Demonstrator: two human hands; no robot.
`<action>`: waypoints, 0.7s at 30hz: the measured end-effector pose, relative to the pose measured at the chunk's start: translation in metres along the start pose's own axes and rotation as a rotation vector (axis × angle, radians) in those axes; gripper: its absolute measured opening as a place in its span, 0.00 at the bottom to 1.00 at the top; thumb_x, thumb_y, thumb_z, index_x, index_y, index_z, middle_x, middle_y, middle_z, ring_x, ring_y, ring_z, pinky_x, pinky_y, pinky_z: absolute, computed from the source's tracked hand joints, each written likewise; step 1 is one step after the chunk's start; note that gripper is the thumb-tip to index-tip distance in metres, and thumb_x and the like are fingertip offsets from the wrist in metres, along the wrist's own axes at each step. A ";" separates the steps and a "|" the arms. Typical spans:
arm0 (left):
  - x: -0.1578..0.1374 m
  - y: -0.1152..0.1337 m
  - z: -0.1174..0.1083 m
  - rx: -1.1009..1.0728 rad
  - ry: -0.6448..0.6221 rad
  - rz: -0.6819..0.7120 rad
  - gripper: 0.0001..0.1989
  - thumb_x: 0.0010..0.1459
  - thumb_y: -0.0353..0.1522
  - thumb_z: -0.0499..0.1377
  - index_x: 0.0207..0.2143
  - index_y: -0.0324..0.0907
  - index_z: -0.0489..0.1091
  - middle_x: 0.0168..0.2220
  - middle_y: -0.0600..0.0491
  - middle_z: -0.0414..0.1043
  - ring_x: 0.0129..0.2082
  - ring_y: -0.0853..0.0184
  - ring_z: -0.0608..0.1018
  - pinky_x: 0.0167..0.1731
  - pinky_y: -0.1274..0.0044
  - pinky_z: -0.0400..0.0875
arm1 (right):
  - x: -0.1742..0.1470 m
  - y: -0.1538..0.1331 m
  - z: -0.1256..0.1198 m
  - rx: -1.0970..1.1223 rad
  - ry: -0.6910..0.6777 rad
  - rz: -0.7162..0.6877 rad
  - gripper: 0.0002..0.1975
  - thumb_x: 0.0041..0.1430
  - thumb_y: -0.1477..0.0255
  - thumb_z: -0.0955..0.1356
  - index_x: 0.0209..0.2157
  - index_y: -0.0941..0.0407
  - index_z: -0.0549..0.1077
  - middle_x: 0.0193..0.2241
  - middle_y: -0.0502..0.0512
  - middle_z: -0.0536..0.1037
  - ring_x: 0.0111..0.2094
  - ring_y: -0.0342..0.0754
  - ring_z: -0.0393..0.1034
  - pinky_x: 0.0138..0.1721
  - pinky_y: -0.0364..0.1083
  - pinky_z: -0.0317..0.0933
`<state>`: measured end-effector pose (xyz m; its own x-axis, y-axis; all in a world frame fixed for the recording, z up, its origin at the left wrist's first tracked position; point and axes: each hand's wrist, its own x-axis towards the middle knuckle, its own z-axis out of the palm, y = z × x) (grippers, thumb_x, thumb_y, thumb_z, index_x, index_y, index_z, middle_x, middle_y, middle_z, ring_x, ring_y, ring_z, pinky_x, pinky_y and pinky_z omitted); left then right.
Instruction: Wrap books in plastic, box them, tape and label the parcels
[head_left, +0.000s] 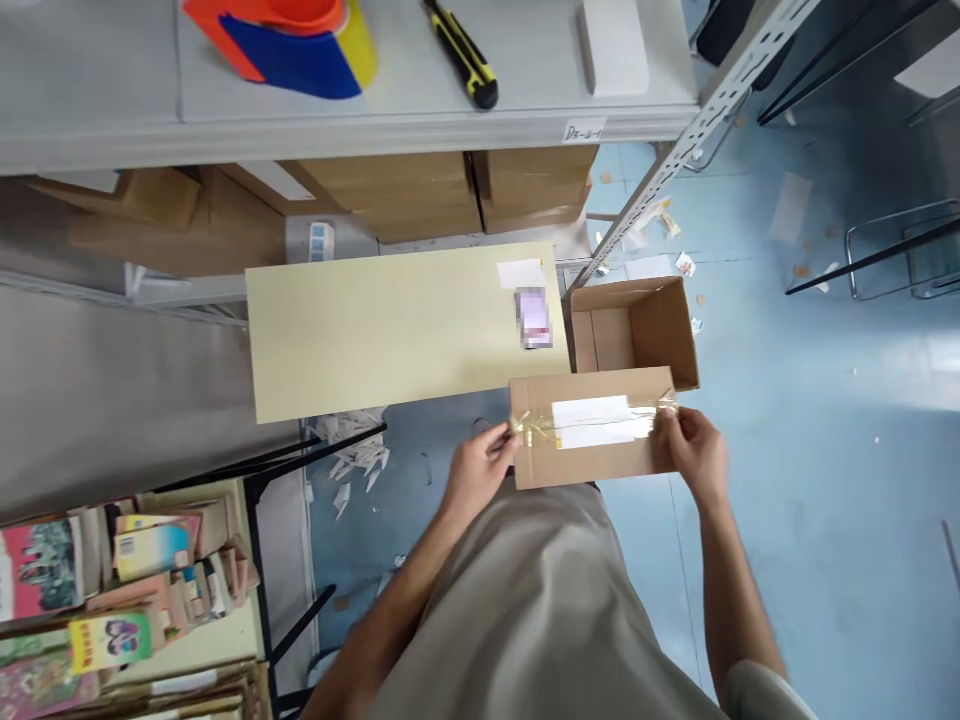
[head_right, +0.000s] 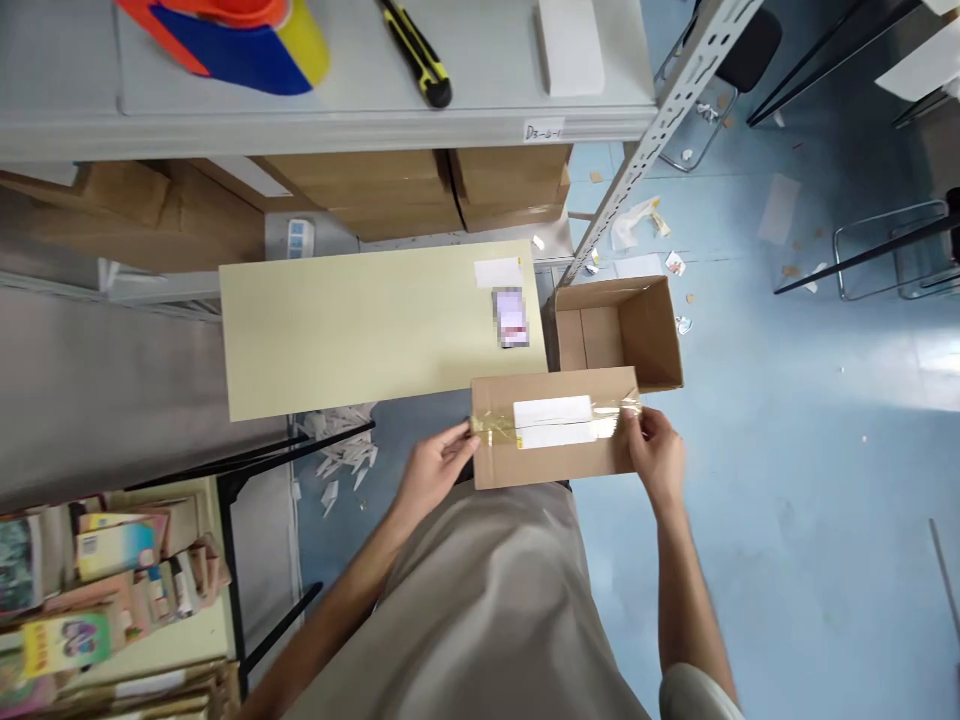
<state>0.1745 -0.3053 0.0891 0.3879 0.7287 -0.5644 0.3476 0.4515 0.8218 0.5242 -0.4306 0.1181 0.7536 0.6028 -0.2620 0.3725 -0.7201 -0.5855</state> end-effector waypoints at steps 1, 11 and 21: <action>0.008 0.006 0.024 -0.030 -0.062 -0.006 0.23 0.66 0.48 0.66 0.59 0.50 0.81 0.57 0.50 0.85 0.59 0.52 0.86 0.62 0.62 0.82 | 0.017 0.012 -0.014 -0.038 0.047 0.005 0.34 0.62 0.37 0.70 0.47 0.55 0.83 0.41 0.68 0.89 0.43 0.67 0.85 0.46 0.59 0.74; 0.185 0.021 0.237 -0.065 -0.191 -0.135 0.12 0.64 0.35 0.67 0.49 0.43 0.80 0.47 0.46 0.87 0.54 0.54 0.87 0.58 0.66 0.80 | 0.238 0.130 -0.059 -0.119 0.011 -0.036 0.26 0.58 0.45 0.69 0.36 0.54 0.78 0.40 0.65 0.84 0.39 0.59 0.78 0.45 0.56 0.71; 0.351 -0.021 0.284 0.121 -0.016 -0.184 0.17 0.59 0.31 0.67 0.51 0.40 0.78 0.46 0.44 0.85 0.48 0.57 0.83 0.53 0.70 0.76 | 0.377 0.186 0.047 0.118 -0.217 0.056 0.20 0.54 0.49 0.70 0.26 0.51 0.68 0.23 0.48 0.68 0.29 0.47 0.60 0.31 0.46 0.57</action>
<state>0.5459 -0.2050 -0.1489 0.3215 0.6315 -0.7056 0.5130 0.5101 0.6903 0.8523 -0.3211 -0.1259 0.6327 0.6322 -0.4473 0.2581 -0.7167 -0.6479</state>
